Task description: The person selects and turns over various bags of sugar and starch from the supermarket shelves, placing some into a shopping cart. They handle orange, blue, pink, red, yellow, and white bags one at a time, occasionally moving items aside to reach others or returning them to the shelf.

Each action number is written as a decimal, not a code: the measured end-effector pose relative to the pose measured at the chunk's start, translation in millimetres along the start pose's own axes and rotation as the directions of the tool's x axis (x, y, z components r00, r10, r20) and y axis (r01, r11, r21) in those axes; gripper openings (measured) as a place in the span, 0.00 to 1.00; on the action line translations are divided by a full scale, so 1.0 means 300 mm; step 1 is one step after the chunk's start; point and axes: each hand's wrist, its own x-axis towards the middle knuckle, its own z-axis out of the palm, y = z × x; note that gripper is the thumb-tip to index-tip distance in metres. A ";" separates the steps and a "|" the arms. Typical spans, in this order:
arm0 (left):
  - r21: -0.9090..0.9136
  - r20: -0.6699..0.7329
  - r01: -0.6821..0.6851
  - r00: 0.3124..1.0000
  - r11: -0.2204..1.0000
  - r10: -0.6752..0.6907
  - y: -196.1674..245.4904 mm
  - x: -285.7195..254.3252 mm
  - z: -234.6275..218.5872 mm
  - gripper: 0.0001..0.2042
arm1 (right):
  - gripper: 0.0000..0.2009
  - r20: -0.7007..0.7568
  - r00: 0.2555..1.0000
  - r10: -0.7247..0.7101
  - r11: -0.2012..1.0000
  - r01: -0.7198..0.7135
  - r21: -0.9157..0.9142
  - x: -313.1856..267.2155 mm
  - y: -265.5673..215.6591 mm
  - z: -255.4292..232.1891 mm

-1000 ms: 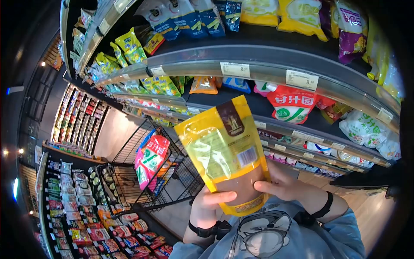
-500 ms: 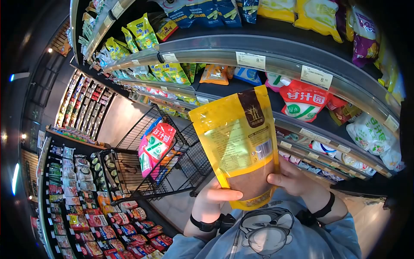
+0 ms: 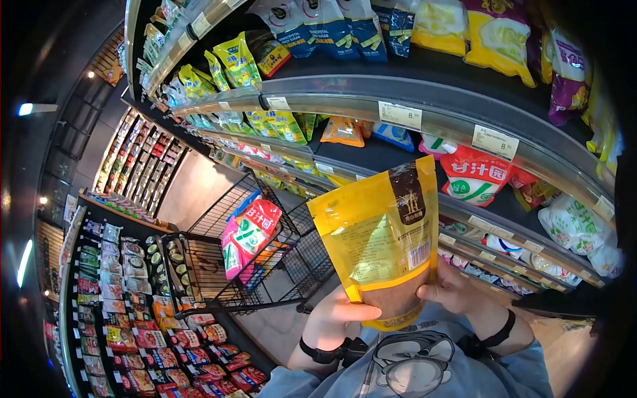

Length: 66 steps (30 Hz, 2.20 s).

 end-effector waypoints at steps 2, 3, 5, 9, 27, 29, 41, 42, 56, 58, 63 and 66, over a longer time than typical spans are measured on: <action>0.013 0.012 -0.013 1.000 1.000 0.013 -0.003 0.003 -0.004 0.37 | 0.37 -0.019 1.000 0.002 1.000 -0.002 0.008 -0.002 0.001 -0.002; 0.021 0.028 -0.023 0.999 0.999 0.023 -0.004 0.005 -0.006 0.37 | 0.37 -0.018 1.000 0.001 1.000 -0.001 0.009 -0.001 -0.002 -0.001; 0.024 0.017 -0.020 1.000 1.000 0.019 0.002 0.007 0.000 0.37 | 0.37 -0.018 1.000 0.016 1.000 -0.016 0.008 -0.001 -0.011 0.001; 0.038 0.009 -0.029 1.000 0.999 0.029 0.012 0.014 0.006 0.37 | 0.36 -0.013 1.000 0.008 1.000 -0.008 -0.007 0.000 -0.019 0.002; -0.052 -0.024 -0.047 0.999 0.998 0.046 0.003 0.026 0.002 0.36 | 0.35 -0.005 1.000 -0.025 0.999 0.025 -0.021 0.001 -0.033 0.008; -0.048 -0.010 -0.051 0.999 0.998 0.051 -0.006 0.027 -0.009 0.36 | 0.35 -0.012 1.000 -0.028 0.999 0.028 -0.022 0.005 -0.036 0.011; -0.117 -0.028 -0.101 0.995 0.988 0.098 0.005 -0.047 -0.101 0.35 | 0.32 0.055 0.998 0.038 0.999 -0.037 -0.027 0.127 0.001 0.065; -0.087 -0.060 -0.089 0.995 0.992 0.084 0.013 -0.057 -0.110 0.33 | 0.32 0.066 0.997 0.047 0.999 -0.045 -0.029 0.142 0.009 0.072; 0.021 -0.384 -0.066 0.921 0.998 0.069 0.113 -0.186 -0.407 0.27 | 0.20 -0.187 0.932 0.311 0.932 -0.260 0.253 0.516 0.205 0.264; 0.045 -0.385 -0.075 0.919 0.996 0.087 0.109 -0.236 -0.481 0.27 | 0.20 -0.278 0.883 0.377 0.915 -0.308 0.262 0.595 0.228 0.323; -0.164 -0.527 -0.132 0.849 0.978 0.026 0.098 -0.385 -0.699 0.25 | 0.23 -0.097 0.834 0.543 0.819 -0.502 0.278 0.823 0.354 0.451; -0.308 -0.673 -0.165 0.734 0.937 -0.092 0.111 -0.522 -0.851 0.22 | 0.25 0.094 0.780 0.618 0.781 -0.624 0.041 0.956 0.381 0.576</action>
